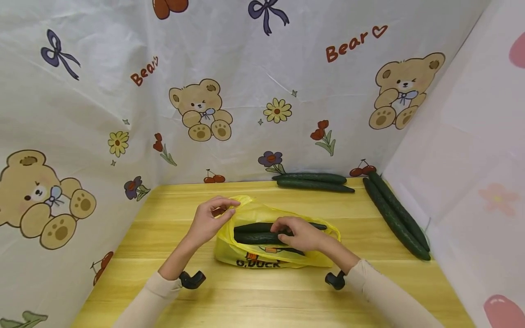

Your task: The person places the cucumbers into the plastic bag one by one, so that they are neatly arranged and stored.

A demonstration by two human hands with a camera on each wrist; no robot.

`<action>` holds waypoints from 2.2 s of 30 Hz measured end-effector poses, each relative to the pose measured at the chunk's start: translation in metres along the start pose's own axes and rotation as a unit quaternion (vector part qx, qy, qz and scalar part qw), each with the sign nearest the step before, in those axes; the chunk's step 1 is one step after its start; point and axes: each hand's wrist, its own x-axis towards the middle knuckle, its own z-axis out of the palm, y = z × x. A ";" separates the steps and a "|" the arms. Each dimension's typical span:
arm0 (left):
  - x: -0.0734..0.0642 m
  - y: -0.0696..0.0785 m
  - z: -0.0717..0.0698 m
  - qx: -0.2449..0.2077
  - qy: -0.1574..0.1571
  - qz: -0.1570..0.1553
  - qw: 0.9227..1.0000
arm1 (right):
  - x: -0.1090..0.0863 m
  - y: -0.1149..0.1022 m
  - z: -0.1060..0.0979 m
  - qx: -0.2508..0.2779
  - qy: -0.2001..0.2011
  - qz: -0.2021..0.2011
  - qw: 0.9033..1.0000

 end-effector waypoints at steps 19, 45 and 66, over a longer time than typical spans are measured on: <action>-0.001 -0.004 -0.001 0.011 0.010 -0.007 1.000 | -0.062 0.032 -0.037 -0.011 0.106 0.025 0.994; -0.009 -0.006 0.001 0.002 0.007 -0.012 1.000 | -0.068 0.121 -0.077 -0.062 0.192 0.119 0.972; -0.005 -0.008 0.005 -0.004 0.014 -0.012 1.000 | -0.042 0.174 -0.098 -0.111 0.232 0.245 0.935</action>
